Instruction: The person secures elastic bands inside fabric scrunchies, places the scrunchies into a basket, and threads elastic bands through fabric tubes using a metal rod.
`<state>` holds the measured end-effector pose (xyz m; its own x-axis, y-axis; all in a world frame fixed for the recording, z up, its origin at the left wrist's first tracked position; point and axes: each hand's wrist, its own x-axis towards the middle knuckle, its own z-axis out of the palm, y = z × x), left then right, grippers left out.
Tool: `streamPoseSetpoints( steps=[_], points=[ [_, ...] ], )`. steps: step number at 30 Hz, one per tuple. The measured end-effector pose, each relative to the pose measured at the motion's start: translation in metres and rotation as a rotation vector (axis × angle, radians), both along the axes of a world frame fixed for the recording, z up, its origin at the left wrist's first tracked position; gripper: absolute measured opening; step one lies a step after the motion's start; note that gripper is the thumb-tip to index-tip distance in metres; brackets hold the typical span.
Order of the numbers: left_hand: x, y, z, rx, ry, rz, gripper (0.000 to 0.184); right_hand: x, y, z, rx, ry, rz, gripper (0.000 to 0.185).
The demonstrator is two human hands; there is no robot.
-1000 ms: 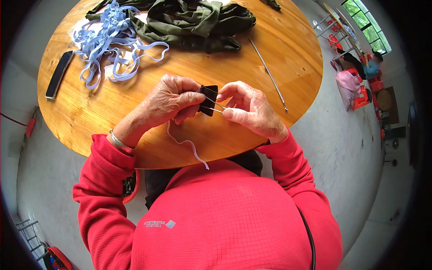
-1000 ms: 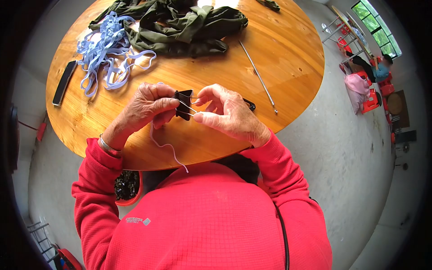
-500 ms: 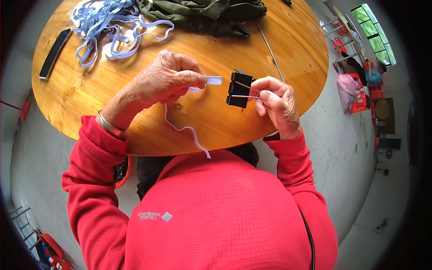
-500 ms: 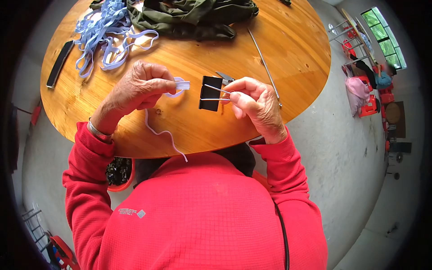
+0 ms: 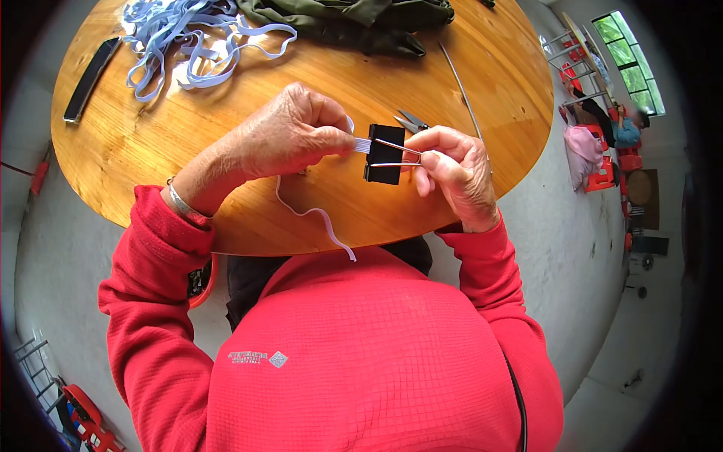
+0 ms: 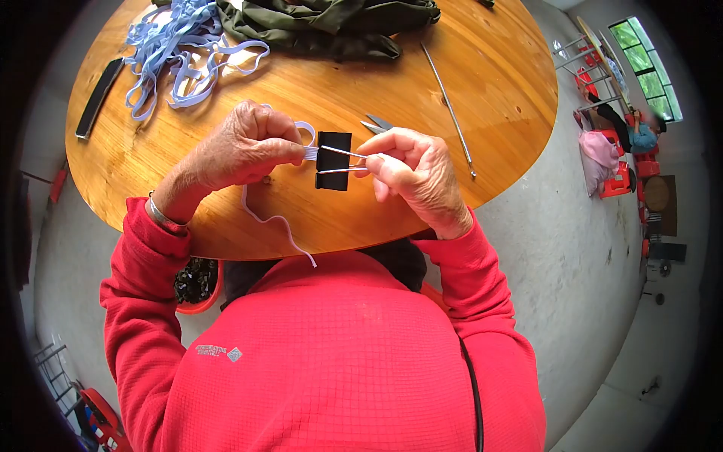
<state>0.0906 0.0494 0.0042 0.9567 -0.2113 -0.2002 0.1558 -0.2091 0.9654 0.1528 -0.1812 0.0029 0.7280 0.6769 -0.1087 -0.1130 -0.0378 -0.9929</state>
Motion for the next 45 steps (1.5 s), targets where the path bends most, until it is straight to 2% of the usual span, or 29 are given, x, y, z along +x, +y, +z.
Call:
streamPoseSetpoints(
  steps=[6,12,15,18,21,22,25,26,29,33,34,36,39,42,45],
  points=[
    [0.001,0.002,-0.003,-0.023,0.004,-0.035,0.017,0.001,0.008,-0.003,-0.056,-0.050,0.035,0.020],
    [-0.001,0.001,0.002,-0.070,0.036,0.008,0.018,0.003,0.008,-0.008,0.062,-0.036,0.047,0.032],
    [-0.001,0.000,-0.004,-0.155,-0.080,-0.038,0.018,0.006,0.000,-0.007,0.065,-0.010,0.040,0.035],
    [0.000,0.002,0.001,-0.079,-0.140,-0.161,0.018,0.007,-0.009,-0.005,0.094,0.016,0.013,0.036],
    [0.002,0.001,-0.004,-0.002,-0.417,-0.234,0.019,0.006,-0.015,-0.007,0.156,0.003,-0.038,0.037],
    [0.001,0.002,-0.003,0.100,-0.496,-0.237,0.023,0.007,-0.016,-0.007,0.178,0.010,-0.075,0.037],
    [0.002,0.001,-0.006,0.077,-0.588,-0.202,0.027,0.018,-0.027,-0.005,0.259,0.041,-0.083,0.038],
    [0.000,0.002,-0.004,0.047,-0.497,-0.192,0.027,0.022,-0.030,-0.006,0.283,0.042,-0.099,0.038],
    [0.002,0.009,-0.006,0.072,-0.467,-0.225,0.027,0.030,-0.036,-0.001,0.318,0.058,-0.160,0.040],
    [-0.001,0.008,-0.003,0.001,-0.337,-0.138,0.025,0.043,-0.047,0.005,0.330,-0.005,-0.241,0.040],
    [-0.001,0.009,-0.004,0.019,-0.374,-0.143,0.025,0.048,-0.053,0.004,0.340,-0.028,-0.264,0.041],
    [0.001,0.010,-0.007,0.052,-0.447,-0.153,0.023,0.056,-0.061,0.006,0.336,-0.051,-0.268,0.040],
    [-0.003,0.002,-0.003,-0.028,-0.318,-0.025,0.020,0.056,-0.064,0.004,0.301,-0.038,-0.236,0.040],
    [0.002,0.006,-0.015,0.078,-0.426,-0.081,0.023,0.049,-0.057,-0.002,0.260,-0.004,-0.176,0.042],
    [0.001,0.004,-0.009,0.054,-0.305,-0.085,0.029,0.039,-0.048,-0.003,0.269,0.044,-0.170,0.041]
  ],
)
